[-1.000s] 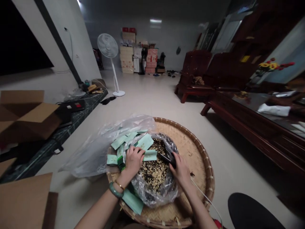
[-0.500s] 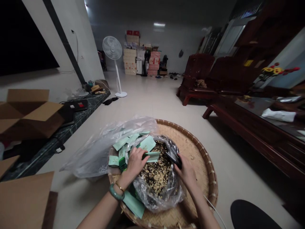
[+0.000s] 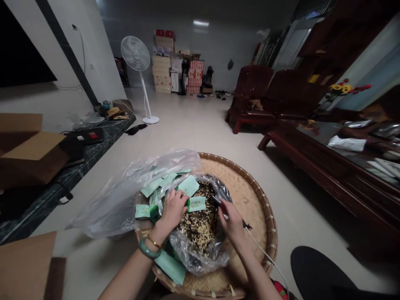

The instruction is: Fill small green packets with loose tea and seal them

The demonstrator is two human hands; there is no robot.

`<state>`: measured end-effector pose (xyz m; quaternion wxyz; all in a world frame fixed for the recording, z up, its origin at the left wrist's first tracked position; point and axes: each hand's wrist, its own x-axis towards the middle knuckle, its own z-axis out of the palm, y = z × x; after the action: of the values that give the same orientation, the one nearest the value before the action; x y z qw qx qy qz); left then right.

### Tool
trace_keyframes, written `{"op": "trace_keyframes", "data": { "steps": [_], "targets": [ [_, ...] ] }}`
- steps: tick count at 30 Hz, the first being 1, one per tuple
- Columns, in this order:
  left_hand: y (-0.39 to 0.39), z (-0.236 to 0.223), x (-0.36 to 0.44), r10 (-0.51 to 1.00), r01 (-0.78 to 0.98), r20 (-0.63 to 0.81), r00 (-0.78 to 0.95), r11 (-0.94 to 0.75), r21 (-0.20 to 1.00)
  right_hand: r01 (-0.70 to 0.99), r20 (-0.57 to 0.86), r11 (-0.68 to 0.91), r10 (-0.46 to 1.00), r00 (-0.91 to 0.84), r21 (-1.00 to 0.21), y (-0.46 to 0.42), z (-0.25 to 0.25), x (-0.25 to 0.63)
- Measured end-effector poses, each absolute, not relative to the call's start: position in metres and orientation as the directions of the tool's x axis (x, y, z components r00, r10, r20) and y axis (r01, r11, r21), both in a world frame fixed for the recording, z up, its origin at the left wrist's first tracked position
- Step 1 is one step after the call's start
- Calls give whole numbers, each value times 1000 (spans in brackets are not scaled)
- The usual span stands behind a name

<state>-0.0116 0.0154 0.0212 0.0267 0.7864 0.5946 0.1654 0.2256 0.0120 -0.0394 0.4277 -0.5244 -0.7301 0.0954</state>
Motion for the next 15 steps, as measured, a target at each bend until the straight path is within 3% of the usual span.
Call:
{"op": "trace_keyframes", "data": {
  "steps": [4, 8, 12, 15],
  "targets": [
    [13, 21, -9, 941, 939, 242, 237, -286, 193, 597, 340, 350, 931, -136, -721, 9, -50, 197],
    [10, 14, -13, 929, 932, 286, 235, -298, 204, 567, 238, 264, 964, -120, -781, 16, -64, 179],
    [8, 6, -16, 921, 917, 321, 219, -306, 254, 513, 232, 225, 971, -53, -828, 19, -67, 171],
    [7, 6, -20, 922, 870, 341, 181, -312, 382, 465, 281, 246, 960, 7, -850, 17, -58, 170]
  ]
}}
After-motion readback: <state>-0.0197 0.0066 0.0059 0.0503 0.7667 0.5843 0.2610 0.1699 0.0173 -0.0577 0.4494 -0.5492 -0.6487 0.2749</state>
